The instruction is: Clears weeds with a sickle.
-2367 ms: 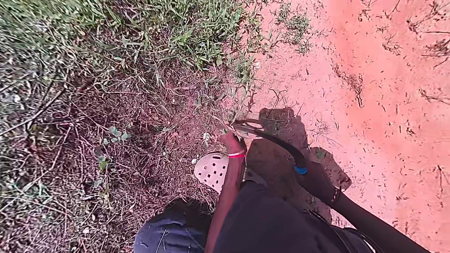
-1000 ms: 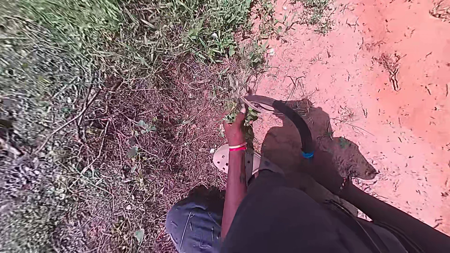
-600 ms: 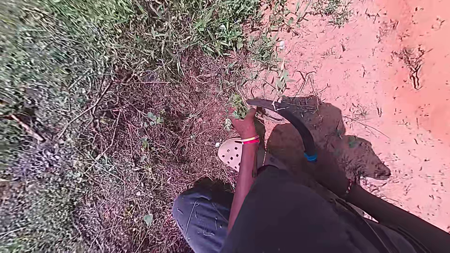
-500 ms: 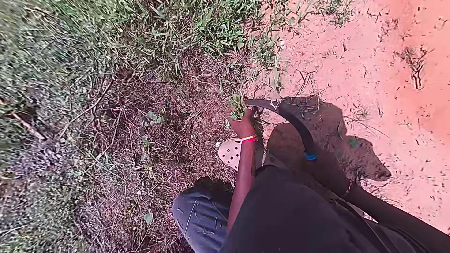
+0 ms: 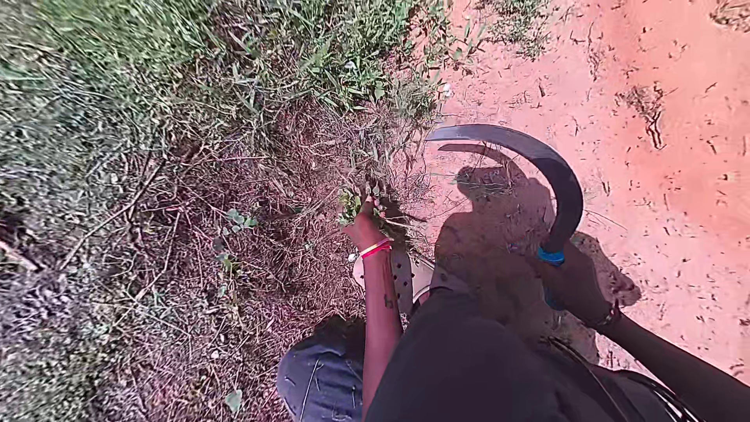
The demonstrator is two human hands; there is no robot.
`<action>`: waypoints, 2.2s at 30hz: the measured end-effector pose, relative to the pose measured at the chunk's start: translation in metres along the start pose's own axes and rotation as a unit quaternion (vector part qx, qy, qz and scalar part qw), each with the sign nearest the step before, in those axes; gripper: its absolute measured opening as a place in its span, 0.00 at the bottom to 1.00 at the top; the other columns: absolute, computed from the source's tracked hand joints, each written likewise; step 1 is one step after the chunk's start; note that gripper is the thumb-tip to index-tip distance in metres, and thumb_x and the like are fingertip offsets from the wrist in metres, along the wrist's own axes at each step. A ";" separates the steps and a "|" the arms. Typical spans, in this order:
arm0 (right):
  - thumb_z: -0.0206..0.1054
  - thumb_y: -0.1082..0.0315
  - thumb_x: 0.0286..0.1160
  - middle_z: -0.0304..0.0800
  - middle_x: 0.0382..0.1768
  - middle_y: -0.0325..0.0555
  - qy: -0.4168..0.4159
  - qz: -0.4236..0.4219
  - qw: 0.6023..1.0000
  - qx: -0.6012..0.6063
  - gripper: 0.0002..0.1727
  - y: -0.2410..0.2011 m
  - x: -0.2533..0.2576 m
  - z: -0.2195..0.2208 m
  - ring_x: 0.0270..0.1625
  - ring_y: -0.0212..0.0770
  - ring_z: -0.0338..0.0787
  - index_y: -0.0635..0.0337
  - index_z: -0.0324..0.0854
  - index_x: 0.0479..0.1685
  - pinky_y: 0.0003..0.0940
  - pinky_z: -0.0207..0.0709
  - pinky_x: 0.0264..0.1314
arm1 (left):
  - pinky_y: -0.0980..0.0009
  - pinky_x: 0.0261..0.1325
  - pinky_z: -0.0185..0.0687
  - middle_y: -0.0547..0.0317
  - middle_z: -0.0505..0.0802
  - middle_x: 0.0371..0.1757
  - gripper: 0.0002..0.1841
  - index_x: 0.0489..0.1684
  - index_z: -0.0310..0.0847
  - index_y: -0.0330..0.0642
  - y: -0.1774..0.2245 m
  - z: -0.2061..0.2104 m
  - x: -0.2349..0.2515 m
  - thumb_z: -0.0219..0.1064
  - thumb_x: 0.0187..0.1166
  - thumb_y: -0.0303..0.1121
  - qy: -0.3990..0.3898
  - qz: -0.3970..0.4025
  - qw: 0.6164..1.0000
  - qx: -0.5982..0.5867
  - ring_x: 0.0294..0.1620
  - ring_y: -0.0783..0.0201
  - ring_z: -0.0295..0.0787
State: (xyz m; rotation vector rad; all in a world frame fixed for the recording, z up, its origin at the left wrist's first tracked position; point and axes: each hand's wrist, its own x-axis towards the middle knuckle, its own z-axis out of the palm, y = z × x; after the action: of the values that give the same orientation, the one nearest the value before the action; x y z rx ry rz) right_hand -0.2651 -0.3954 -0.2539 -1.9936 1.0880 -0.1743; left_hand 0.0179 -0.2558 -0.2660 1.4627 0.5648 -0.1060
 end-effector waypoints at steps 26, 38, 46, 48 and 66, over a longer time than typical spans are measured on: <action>0.69 0.62 0.76 0.86 0.51 0.66 -0.046 0.293 0.955 -0.007 0.25 0.024 0.064 0.030 0.54 0.60 0.88 0.71 0.77 0.66 0.62 0.77 0.58 | 0.47 0.74 0.78 0.32 0.86 0.67 0.36 0.80 0.67 0.27 0.021 0.150 0.051 0.76 0.78 0.42 -0.417 0.036 0.789 0.450 0.68 0.45 0.85; 0.68 0.62 0.76 0.86 0.45 0.58 -0.062 0.317 0.945 0.040 0.25 0.028 0.068 0.030 0.43 0.51 0.90 0.67 0.75 0.68 0.53 0.83 0.49 | 0.38 0.72 0.75 0.29 0.90 0.59 0.22 0.66 0.82 0.28 -0.006 0.099 -0.021 0.67 0.85 0.39 -0.437 0.186 0.709 0.521 0.66 0.35 0.86; 0.68 0.62 0.75 0.87 0.44 0.58 -0.058 0.313 0.947 0.038 0.24 0.028 0.067 0.032 0.42 0.52 0.90 0.67 0.76 0.66 0.54 0.82 0.48 | 0.76 0.47 0.85 0.61 0.89 0.30 0.05 0.43 0.80 0.27 -0.002 0.061 -0.058 0.66 0.74 0.17 -0.242 0.097 0.956 0.134 0.35 0.77 0.87; 0.68 0.62 0.75 0.88 0.46 0.59 -0.057 0.304 0.950 0.030 0.25 0.028 0.066 0.030 0.45 0.53 0.90 0.68 0.76 0.67 0.55 0.82 0.51 | 0.78 0.40 0.88 0.70 0.90 0.27 0.06 0.39 0.79 0.38 0.030 0.053 -0.077 0.64 0.73 0.17 -0.241 0.115 0.961 0.076 0.31 0.80 0.89; 0.67 0.62 0.78 0.87 0.44 0.64 -0.068 0.298 0.952 0.010 0.20 0.026 0.066 0.028 0.47 0.60 0.88 0.70 0.78 0.59 0.62 0.78 0.53 | 0.39 0.72 0.71 0.46 0.88 0.73 0.16 0.58 0.91 0.39 -0.059 0.095 -0.078 0.72 0.75 0.34 -0.531 0.363 0.421 0.640 0.77 0.44 0.79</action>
State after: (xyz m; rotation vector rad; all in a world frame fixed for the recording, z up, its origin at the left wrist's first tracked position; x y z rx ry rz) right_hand -0.2271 -0.4349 -0.3073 -1.5482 1.5313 0.2676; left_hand -0.0449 -0.3753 -0.2865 2.4571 -1.6580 -0.8494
